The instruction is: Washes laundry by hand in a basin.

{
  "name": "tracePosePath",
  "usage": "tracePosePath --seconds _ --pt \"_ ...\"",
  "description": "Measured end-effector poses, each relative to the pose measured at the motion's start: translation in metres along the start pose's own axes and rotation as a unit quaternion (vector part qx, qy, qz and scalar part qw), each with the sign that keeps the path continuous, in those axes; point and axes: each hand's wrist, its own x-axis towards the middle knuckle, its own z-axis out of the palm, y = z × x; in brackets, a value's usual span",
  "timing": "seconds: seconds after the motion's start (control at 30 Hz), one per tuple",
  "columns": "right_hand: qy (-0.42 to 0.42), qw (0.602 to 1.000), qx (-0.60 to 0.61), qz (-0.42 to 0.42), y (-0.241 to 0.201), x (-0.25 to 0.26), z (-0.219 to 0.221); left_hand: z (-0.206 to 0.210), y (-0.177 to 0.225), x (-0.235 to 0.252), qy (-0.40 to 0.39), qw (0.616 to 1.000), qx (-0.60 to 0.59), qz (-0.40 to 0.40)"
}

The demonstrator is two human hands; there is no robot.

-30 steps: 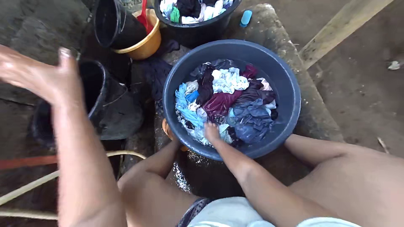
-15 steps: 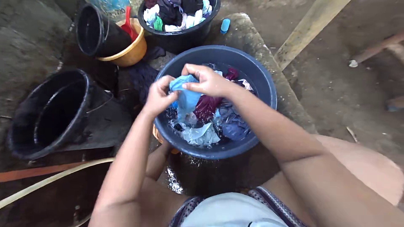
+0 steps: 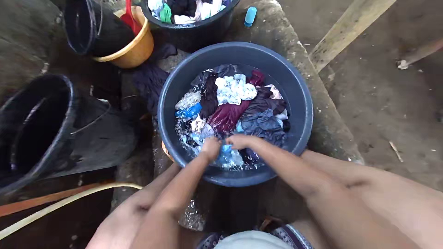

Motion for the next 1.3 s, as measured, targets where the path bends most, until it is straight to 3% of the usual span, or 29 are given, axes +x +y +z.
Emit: tracePosePath --seconds 0.1,0.17,0.27,0.33,0.37,0.43,0.5,0.53,0.67,0.77,0.87,0.9,1.0,1.03,1.07,1.1,1.2,1.27,1.3 --pt "-0.012 0.995 0.017 0.1 0.003 0.022 0.039 0.026 0.013 0.028 -0.03 0.998 0.042 0.032" --pt "-0.018 0.989 0.047 0.14 -0.002 0.025 0.058 0.032 0.012 0.036 -0.056 0.998 0.005 -0.008" --pt "0.001 0.991 0.061 0.121 0.008 0.028 0.061 0.025 -0.002 0.041 -0.087 0.989 -0.084 -0.082" --pt "-0.005 0.992 0.054 0.11 0.006 0.022 0.035 0.008 -0.014 0.034 -0.056 0.99 -0.124 -0.021" --pt "0.006 0.995 0.057 0.086 0.001 0.015 0.016 -0.001 -0.021 0.026 -0.016 0.986 -0.164 0.036" --pt "0.089 0.987 0.132 0.005 -0.015 -0.01 -0.03 -0.023 -0.032 -0.001 0.064 0.941 -0.299 0.142" --pt "0.203 0.958 0.179 -0.095 -0.049 -0.049 -0.071 -0.045 -0.033 -0.035 0.095 0.889 -0.414 0.17" --pt "0.262 0.937 0.167 -0.158 -0.064 -0.064 -0.084 -0.057 -0.032 -0.05 0.1 0.882 -0.43 0.165" --pt "0.348 0.878 0.137 -0.298 -0.103 -0.092 -0.097 -0.113 -0.013 -0.097 0.092 0.95 -0.272 0.12" --pt "0.372 0.802 0.3 -0.357 -0.096 -0.087 -0.072 -0.14 0.011 -0.129 0.187 0.938 -0.25 0.153" --pt "0.396 0.712 0.445 -0.372 -0.096 -0.092 -0.04 -0.161 0.03 -0.165 0.286 0.88 -0.318 0.206" --pt "0.409 0.715 0.448 -0.348 -0.095 -0.094 -0.031 -0.167 0.032 -0.175 0.303 0.859 -0.352 0.215" --pt "0.4 0.825 0.335 -0.216 -0.084 -0.096 -0.021 -0.183 0.036 -0.206 0.369 0.76 -0.483 0.23" --pt "0.39 0.849 0.313 -0.172 -0.076 -0.095 -0.022 -0.185 0.032 -0.214 0.38 0.714 -0.536 0.241" --pt "0.393 0.845 0.33 -0.154 -0.062 -0.092 -0.019 -0.185 0.027 -0.22 0.392 0.662 -0.589 0.247" --pt "0.406 0.813 0.386 -0.159 -0.045 -0.087 -0.016 -0.183 0.021 -0.222 0.404 0.602 -0.64 0.254" --pt "0.436 0.651 0.58 -0.222 -0.023 -0.064 -0.008 -0.154 -0.002 -0.186 0.388 0.403 -0.779 0.283" --pt "0.456 0.586 0.631 -0.227 -0.052 -0.05 -0.011 -0.114 -0.009 -0.127 0.354 0.363 -0.834 0.217" --pt "0.483 0.587 0.613 -0.214 -0.074 -0.044 -0.013 -0.094 -0.008 -0.093 0.338 0.368 -0.851 0.161"
